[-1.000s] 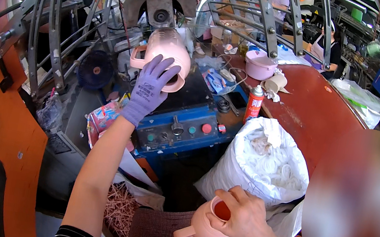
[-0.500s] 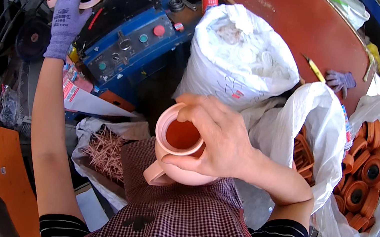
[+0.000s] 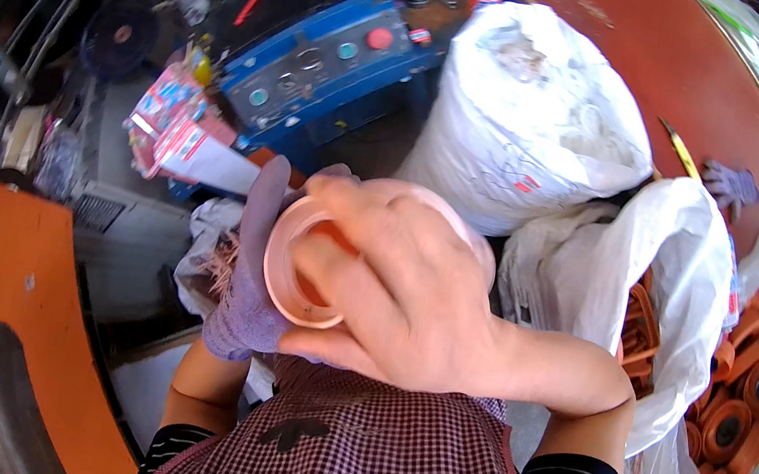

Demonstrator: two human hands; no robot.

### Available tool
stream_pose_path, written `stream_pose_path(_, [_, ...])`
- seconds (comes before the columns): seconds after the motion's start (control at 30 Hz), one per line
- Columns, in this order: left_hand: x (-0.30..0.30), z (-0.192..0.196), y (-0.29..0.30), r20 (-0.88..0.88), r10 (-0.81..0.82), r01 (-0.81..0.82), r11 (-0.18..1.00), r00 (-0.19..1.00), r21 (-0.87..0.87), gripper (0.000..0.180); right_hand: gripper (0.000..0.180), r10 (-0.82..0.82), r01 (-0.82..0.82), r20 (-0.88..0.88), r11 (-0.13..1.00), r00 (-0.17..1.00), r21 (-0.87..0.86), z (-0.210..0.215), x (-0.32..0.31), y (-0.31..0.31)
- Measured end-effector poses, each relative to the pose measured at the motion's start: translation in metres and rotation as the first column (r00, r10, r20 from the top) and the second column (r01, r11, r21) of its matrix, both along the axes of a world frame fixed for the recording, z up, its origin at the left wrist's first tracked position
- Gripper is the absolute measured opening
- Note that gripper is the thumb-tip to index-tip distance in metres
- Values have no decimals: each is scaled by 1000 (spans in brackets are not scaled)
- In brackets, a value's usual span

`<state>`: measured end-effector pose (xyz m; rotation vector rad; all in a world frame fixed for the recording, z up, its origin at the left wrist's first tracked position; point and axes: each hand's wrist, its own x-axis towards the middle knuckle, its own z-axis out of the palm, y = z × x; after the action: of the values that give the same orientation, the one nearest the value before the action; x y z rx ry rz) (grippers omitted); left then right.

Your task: The person repeatedly assembles pink plastic pitchers by inserting a red filter into the opening, attaching an orange handle, and placing the finished unit on a nearby table. The process is repeated for multiple units in a continuous loop.

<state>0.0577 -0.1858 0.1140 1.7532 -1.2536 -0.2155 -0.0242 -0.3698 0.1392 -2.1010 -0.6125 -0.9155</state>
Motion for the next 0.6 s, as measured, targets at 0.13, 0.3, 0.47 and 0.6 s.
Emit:
stream_pose_path(0.13, [-7, 0, 35, 33, 94, -92, 994, 995, -57, 108, 62, 215, -210, -57, 975, 975, 73, -20, -11, 27])
stream_pose_path(0.3, [-16, -2, 60, 341, 253, -261, 965, 905, -25, 76, 51, 152, -154, 27, 974, 988, 168, -46, -27, 39])
stream_pose_path(0.47, [-22, -2, 71, 508, 320, -354, 935, 799, -32, 68, 45, 218, -212, -208, 976, 953, 54, -53, -35, 55])
stream_pose_path(0.6, [-28, 0, 69, 543, 380, -428, 903, 749, -41, 66, 51, 230, -226, -266, 973, 936, 44, -59, -34, 57])
